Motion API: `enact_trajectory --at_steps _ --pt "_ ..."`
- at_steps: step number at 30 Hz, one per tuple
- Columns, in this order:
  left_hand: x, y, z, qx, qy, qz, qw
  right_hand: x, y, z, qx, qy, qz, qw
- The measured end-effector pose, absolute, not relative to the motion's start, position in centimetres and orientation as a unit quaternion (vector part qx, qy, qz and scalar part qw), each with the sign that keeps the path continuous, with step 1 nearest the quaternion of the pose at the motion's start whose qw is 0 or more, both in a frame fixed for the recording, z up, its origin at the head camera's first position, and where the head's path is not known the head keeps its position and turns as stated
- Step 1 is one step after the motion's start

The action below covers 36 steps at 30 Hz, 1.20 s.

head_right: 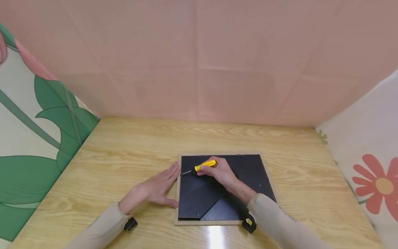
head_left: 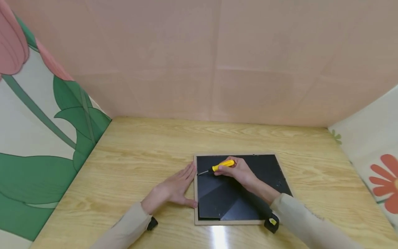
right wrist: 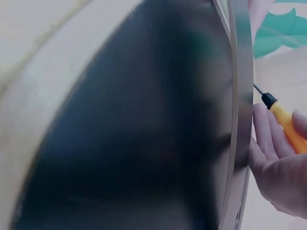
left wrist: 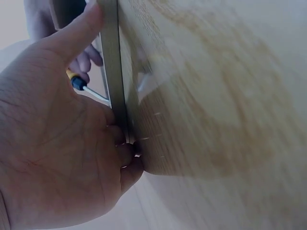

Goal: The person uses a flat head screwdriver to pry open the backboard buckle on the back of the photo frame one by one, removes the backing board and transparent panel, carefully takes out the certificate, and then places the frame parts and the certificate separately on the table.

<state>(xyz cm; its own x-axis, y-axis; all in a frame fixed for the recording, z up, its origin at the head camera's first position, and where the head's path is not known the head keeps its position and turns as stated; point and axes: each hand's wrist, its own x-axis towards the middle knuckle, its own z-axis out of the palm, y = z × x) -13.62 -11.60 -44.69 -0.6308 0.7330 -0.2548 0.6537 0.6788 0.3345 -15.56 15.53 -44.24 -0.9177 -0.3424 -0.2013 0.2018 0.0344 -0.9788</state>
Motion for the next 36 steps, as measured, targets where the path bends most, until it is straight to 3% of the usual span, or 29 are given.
enact_trajectory --at_steps 11,23,36 --pt "-13.6 -11.5 -44.4 0.381 0.900 0.098 0.189 -15.6 14.6 -43.3 -0.096 0.806 -0.565 0.147" --pt "-13.5 -11.4 -44.7 0.355 0.911 0.104 0.186 -16.7 12.3 -40.8 -0.078 0.802 -0.564 0.181" --pt "-13.7 -11.2 -44.6 0.343 0.914 0.085 0.197 -15.8 9.0 -39.3 -0.060 0.840 -0.526 0.118"
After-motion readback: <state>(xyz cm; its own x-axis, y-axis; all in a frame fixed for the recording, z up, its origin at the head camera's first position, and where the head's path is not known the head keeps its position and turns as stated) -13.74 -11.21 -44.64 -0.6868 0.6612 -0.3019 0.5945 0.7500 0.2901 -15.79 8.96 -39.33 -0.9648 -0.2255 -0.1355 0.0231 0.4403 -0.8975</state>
